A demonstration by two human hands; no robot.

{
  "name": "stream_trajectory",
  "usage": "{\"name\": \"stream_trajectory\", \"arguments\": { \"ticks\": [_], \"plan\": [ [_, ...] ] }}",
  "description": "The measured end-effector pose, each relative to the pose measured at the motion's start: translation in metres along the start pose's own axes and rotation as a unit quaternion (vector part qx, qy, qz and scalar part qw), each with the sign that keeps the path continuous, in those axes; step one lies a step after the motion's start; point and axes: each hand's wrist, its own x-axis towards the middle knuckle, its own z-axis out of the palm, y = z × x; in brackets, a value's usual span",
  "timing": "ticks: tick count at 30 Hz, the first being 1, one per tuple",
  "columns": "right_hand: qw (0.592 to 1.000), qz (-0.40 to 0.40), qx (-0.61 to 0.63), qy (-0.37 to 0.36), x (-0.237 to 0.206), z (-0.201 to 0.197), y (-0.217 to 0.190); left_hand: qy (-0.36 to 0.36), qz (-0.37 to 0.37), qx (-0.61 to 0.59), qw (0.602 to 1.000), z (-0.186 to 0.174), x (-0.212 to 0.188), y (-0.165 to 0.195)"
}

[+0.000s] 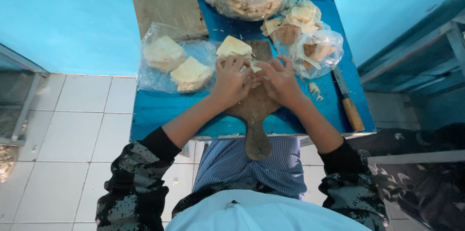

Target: The person folds thin square dough sheets into smaller triangular pieces by hand and stacks them on a wooden paddle board. They take new sheets from a pile on the table, fold each one, and occasionally move finished folded pieces into a plastic bag holding a pile of completed pieces.

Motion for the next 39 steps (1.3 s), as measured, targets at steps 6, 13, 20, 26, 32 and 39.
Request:
{"name": "stream_trajectory", "arguments": {
  "ticks": [6,13,20,26,32,39],
  "plan": [
    [1.000,0.010,-0.004,-0.007,-0.006,-0.001,-0.003,-0.014,-0.016,0.011,1.000,-0.001,0.000,-0.002],
    [0.996,0.021,-0.074,-0.043,0.006,0.007,-0.002,0.030,-0.045,0.021,0.998,-0.001,0.004,-0.006],
    [0.985,0.132,0.060,0.093,0.005,0.016,0.002,0.034,-0.059,-0.007,0.998,-0.008,0.009,-0.003],
    [0.894,0.208,0.391,0.069,-0.001,0.012,0.012,0.056,-0.068,-0.005,0.996,-0.009,0.013,-0.001],
    [0.925,0.161,0.299,0.171,-0.002,-0.002,0.001,0.058,-0.066,-0.006,0.996,-0.008,0.010,-0.005],
    [0.770,-0.147,-0.041,0.620,0.020,-0.095,-0.001,0.065,-0.073,-0.009,0.995,-0.004,0.009,-0.005]
  ]
}}
